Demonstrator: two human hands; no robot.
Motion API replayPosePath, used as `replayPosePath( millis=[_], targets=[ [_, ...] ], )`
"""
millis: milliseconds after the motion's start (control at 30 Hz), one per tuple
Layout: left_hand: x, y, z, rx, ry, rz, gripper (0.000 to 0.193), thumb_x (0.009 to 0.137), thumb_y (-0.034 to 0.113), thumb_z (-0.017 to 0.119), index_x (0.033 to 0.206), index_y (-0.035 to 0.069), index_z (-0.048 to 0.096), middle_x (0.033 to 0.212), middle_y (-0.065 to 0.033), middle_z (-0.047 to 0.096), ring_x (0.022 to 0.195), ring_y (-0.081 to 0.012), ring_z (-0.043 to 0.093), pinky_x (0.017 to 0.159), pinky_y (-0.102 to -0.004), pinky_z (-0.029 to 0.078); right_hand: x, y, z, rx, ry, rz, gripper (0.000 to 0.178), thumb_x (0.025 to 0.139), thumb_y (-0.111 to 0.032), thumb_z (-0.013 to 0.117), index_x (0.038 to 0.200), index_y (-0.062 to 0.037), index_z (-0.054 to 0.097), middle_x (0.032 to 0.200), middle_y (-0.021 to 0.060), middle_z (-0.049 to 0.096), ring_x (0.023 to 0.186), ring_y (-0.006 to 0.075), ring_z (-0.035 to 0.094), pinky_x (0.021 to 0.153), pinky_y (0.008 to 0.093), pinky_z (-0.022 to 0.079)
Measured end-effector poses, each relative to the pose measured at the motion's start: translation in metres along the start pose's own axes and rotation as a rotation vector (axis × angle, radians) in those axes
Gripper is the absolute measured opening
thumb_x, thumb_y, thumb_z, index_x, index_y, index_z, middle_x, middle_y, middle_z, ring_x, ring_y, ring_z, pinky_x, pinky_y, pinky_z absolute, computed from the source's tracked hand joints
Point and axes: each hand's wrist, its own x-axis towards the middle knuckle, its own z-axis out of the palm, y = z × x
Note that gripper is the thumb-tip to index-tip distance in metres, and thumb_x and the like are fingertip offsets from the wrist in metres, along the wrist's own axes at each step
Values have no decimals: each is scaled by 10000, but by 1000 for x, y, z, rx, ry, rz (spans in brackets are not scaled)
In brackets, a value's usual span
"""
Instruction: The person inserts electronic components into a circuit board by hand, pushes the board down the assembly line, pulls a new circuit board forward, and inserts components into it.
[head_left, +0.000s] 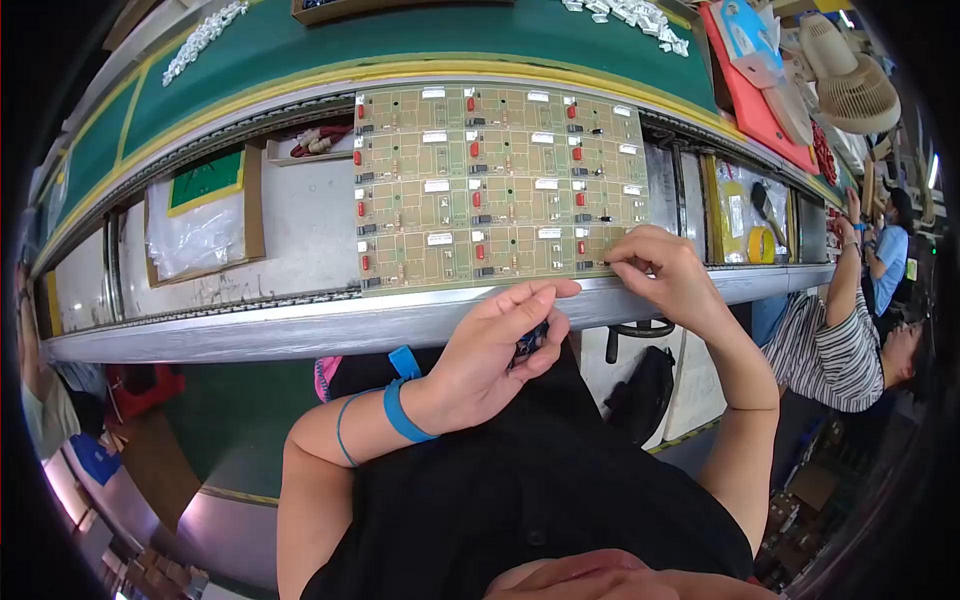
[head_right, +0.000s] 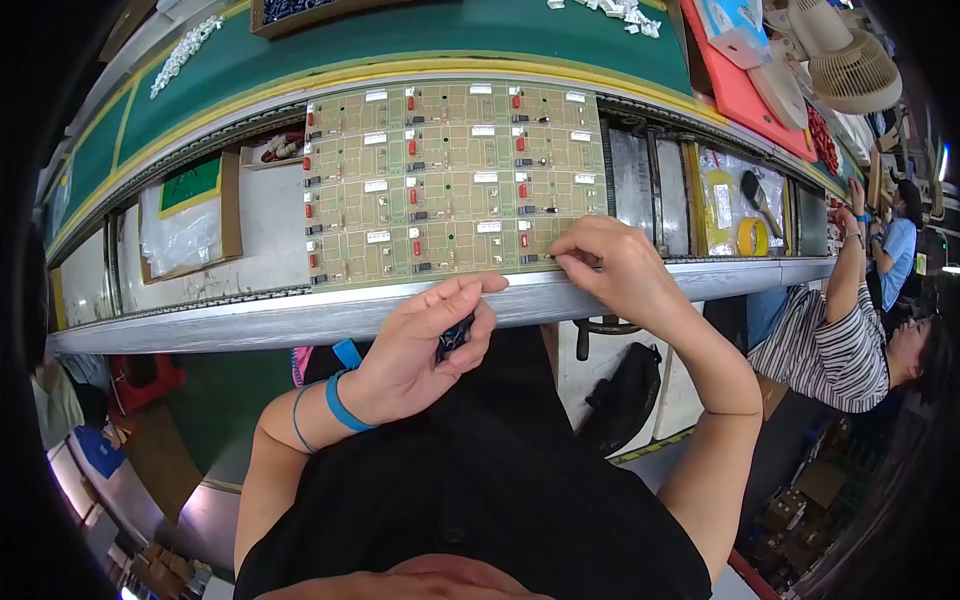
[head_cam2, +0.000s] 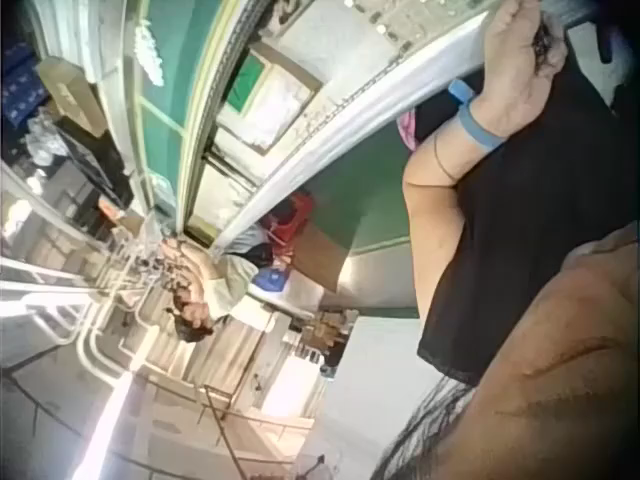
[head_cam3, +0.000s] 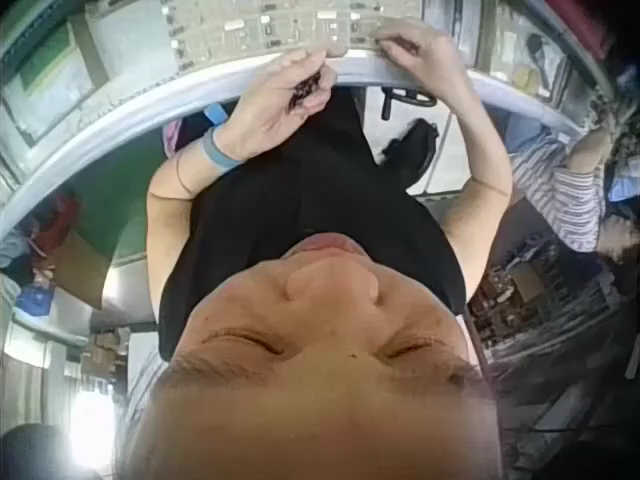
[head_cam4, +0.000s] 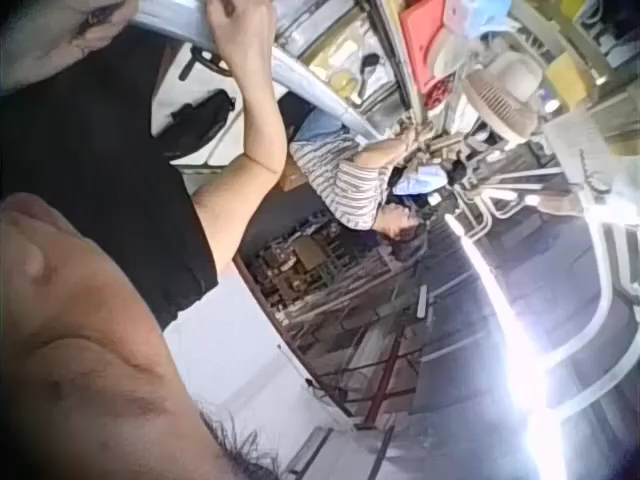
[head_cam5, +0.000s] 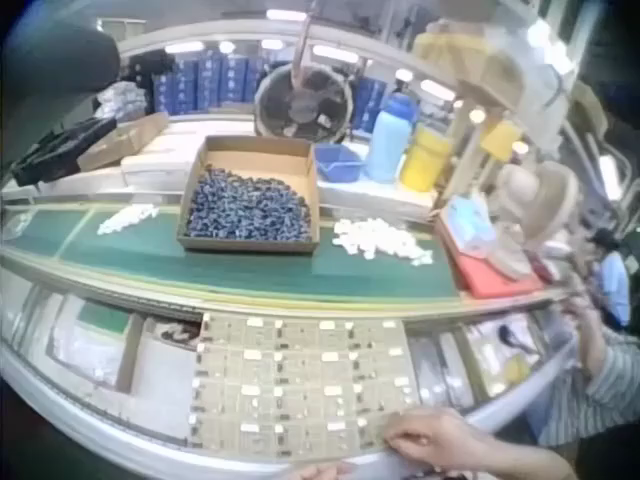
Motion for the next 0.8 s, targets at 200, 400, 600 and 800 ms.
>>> replayPosePath(
  millis=[200,400,600,800],
  targets=[
    [-1,-2,-1,11,-41,-20,302,1003,247,377,1158,17,498,700,-27,452,519,-87,383,454,-199,287,-1,0,1,-12,3,-12,131,776,6,630,905,13,647,830,83,619,681,141,574,591,244,451],
    [0,-1,-4,-126,-42,-2,373,993,264,402,1231,-15,476,871,-84,587,714,-147,559,614,-249,448,-2,1,1,-111,43,-128,130,759,11,636,888,14,645,822,110,620,729,222,605,619,294,479],
    [2,-4,-1,-100,-23,60,371,997,212,377,1272,-32,429,994,-156,603,849,-232,620,729,-287,512,-1,-2,2,-153,38,-163,117,742,22,637,859,21,636,812,130,617,742,276,601,647,339,487],
    [-1,-3,1,-44,0,72,333,995,244,396,1205,-1,480,942,-117,616,793,-182,607,666,-239,484,0,-6,2,-212,38,-206,140,743,11,650,882,12,636,782,129,599,745,278,589,667,343,475]
  ],
)
